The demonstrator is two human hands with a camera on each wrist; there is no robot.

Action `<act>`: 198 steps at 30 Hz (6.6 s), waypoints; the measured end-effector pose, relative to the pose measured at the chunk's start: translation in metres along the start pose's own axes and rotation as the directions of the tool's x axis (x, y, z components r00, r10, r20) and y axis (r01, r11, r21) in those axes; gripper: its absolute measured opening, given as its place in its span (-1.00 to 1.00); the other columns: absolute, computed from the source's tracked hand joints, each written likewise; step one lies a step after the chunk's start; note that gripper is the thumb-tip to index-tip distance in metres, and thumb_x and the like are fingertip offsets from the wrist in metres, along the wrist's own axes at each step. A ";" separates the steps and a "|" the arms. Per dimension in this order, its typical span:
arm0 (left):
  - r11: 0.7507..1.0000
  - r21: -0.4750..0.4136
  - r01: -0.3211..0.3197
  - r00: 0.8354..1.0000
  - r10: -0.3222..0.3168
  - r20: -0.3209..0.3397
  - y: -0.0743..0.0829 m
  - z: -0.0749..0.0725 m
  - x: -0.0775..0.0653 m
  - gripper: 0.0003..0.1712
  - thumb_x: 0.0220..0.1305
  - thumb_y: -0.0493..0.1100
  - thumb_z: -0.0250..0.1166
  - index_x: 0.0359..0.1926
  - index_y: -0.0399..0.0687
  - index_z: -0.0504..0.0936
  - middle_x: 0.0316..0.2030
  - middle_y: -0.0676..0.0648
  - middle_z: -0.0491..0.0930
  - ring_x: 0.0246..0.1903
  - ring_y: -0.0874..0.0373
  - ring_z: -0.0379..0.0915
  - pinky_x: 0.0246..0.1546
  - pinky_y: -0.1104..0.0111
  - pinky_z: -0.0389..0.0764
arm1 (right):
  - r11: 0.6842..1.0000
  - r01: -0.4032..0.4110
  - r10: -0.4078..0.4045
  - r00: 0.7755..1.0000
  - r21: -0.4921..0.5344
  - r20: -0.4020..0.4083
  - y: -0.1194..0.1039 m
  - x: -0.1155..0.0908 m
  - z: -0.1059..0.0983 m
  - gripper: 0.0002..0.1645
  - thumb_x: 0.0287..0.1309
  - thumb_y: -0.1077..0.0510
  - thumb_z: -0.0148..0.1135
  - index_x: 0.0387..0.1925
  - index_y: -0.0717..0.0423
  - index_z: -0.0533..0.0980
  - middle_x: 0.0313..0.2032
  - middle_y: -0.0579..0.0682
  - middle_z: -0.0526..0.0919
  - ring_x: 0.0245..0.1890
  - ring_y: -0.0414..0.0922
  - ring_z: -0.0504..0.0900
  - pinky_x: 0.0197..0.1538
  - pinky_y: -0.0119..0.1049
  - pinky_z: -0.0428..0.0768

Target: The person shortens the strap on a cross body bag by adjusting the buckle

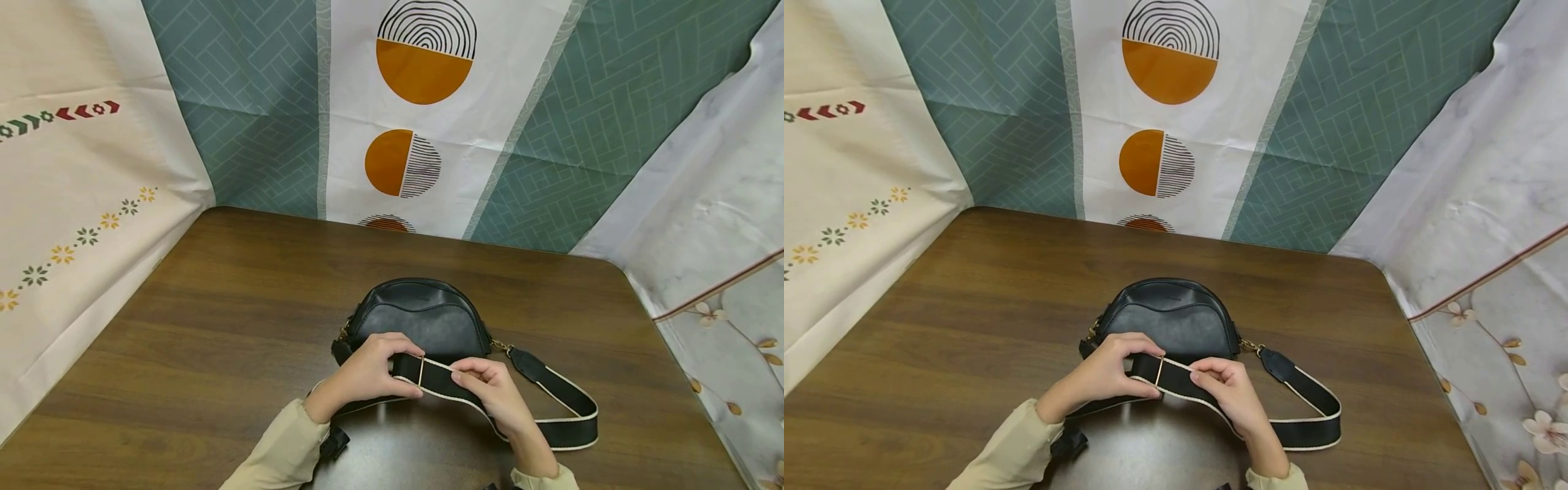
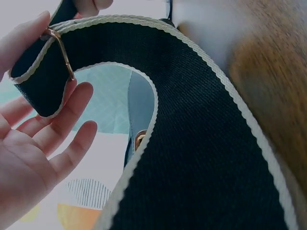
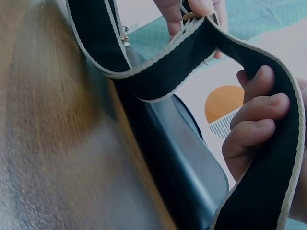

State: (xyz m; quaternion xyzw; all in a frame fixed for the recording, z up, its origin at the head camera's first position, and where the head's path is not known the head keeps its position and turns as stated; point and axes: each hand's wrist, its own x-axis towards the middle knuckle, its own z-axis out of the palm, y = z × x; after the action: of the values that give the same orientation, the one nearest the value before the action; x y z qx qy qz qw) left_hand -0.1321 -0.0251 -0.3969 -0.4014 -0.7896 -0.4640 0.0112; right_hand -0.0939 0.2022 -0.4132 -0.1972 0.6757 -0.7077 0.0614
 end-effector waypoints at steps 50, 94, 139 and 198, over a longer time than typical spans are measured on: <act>0.997 0.075 0.012 0.998 -0.017 0.064 0.007 0.006 0.002 -0.48 -0.22 -0.04 0.48 -0.17 -0.18 0.62 -0.27 0.06 0.55 -0.23 0.27 0.43 -0.17 0.47 0.41 | 0.998 -0.061 0.060 0.998 -0.030 -0.026 -0.001 -0.005 0.003 -0.82 0.09 0.43 0.06 -0.37 0.61 0.36 -0.51 -0.14 0.59 -0.49 -0.30 0.52 -0.41 -0.46 0.49; 0.995 0.095 0.030 0.995 -0.040 0.097 0.008 0.008 0.002 -0.47 -0.19 0.01 0.47 -0.16 -0.15 0.62 -0.25 0.06 0.56 -0.22 0.29 0.44 -0.17 0.48 0.42 | 0.987 -0.113 0.108 0.993 -0.112 -0.055 0.001 -0.012 -0.003 -0.81 0.09 0.38 0.10 -0.38 0.55 0.40 -0.52 -0.16 0.57 -0.51 -0.31 0.45 -0.41 -0.46 0.43; 0.997 0.075 0.011 0.993 -0.020 0.115 0.007 0.009 0.003 -0.47 -0.21 -0.04 0.48 -0.17 -0.19 0.62 -0.28 0.04 0.55 -0.27 0.32 0.41 -0.24 0.55 0.40 | 0.990 -0.137 0.136 0.989 -0.014 -0.059 0.008 -0.015 -0.004 -0.83 0.11 0.37 0.08 -0.39 0.08 0.54 -0.49 -0.14 0.60 -0.48 -0.30 0.52 -0.40 -0.48 0.48; 0.997 0.079 -0.008 0.992 -0.003 0.129 0.010 0.017 0.004 -0.48 -0.21 -0.05 0.48 -0.17 -0.20 0.62 -0.29 0.02 0.55 -0.26 0.32 0.43 -0.23 0.57 0.39 | 0.990 -0.134 0.130 0.988 -0.049 -0.084 0.008 -0.007 0.007 -0.83 0.05 0.39 0.14 -0.42 0.53 0.40 -0.57 -0.13 0.56 -0.55 -0.31 0.49 -0.46 -0.49 0.46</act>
State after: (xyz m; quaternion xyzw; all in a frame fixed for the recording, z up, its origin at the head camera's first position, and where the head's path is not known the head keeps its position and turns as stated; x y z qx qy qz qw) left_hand -0.1224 -0.0078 -0.3974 -0.4308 -0.8059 -0.4054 -0.0232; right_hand -0.0864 0.1973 -0.4226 -0.1246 0.7083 -0.6907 0.0754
